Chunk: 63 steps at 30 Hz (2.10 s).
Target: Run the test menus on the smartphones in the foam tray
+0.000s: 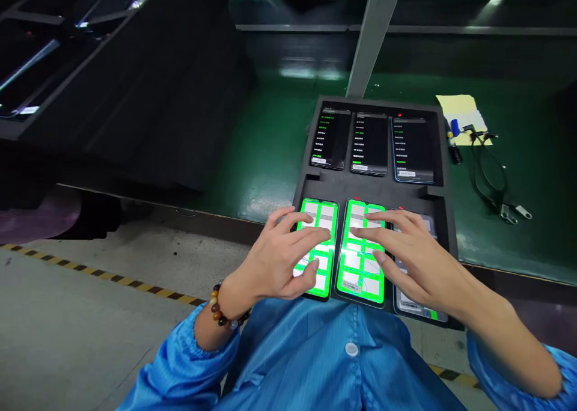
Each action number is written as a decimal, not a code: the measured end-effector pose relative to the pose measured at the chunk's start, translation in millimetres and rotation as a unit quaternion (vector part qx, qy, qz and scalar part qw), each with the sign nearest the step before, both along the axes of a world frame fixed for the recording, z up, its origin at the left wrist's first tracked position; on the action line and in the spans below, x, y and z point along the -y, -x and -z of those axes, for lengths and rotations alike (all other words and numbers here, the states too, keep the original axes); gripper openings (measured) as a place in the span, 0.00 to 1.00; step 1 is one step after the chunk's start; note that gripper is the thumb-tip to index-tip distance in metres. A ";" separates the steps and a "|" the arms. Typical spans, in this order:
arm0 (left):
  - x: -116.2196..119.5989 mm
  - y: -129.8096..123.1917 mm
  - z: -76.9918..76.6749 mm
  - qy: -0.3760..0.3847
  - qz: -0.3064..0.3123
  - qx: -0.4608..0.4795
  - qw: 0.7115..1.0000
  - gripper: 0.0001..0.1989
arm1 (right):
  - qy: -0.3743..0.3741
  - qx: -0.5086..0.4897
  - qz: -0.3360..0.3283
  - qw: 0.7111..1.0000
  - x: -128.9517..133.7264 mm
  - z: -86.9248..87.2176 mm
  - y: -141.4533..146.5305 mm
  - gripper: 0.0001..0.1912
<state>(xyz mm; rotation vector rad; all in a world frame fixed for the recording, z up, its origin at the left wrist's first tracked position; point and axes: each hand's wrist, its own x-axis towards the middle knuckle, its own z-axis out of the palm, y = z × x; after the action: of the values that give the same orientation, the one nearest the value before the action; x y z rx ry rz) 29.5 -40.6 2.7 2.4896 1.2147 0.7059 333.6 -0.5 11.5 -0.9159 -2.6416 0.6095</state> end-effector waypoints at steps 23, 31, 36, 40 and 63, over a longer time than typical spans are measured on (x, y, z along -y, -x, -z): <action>-25.3 -1.7 -0.5 -0.001 0.003 -0.047 0.999 0.19 | -0.015 -0.003 0.009 1.000 -25.5 4.1 -3.1 0.20; -24.9 15.3 -0.5 0.038 -0.015 0.012 0.999 0.21 | 0.013 -0.022 0.092 0.995 -17.3 1.9 -39.7 0.23; -27.7 33.8 7.8 0.042 -0.104 0.066 0.991 0.18 | 0.037 -0.015 0.186 0.982 -4.1 10.9 -71.5 0.23; -39.3 29.6 19.8 0.058 -0.133 0.110 0.983 0.19 | 0.017 -0.007 0.163 0.986 -8.3 18.1 -62.1 0.23; -68.0 -16.2 -3.4 0.033 0.067 -0.051 0.996 0.19 | -0.049 -0.035 0.055 0.997 98.2 7.1 -61.2 0.28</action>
<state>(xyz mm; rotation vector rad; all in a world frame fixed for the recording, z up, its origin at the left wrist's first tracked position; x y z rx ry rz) 45.7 27.4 6.1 2.5505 1.0730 0.5019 394.8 -98.7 4.4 -0.9848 -2.5146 0.4727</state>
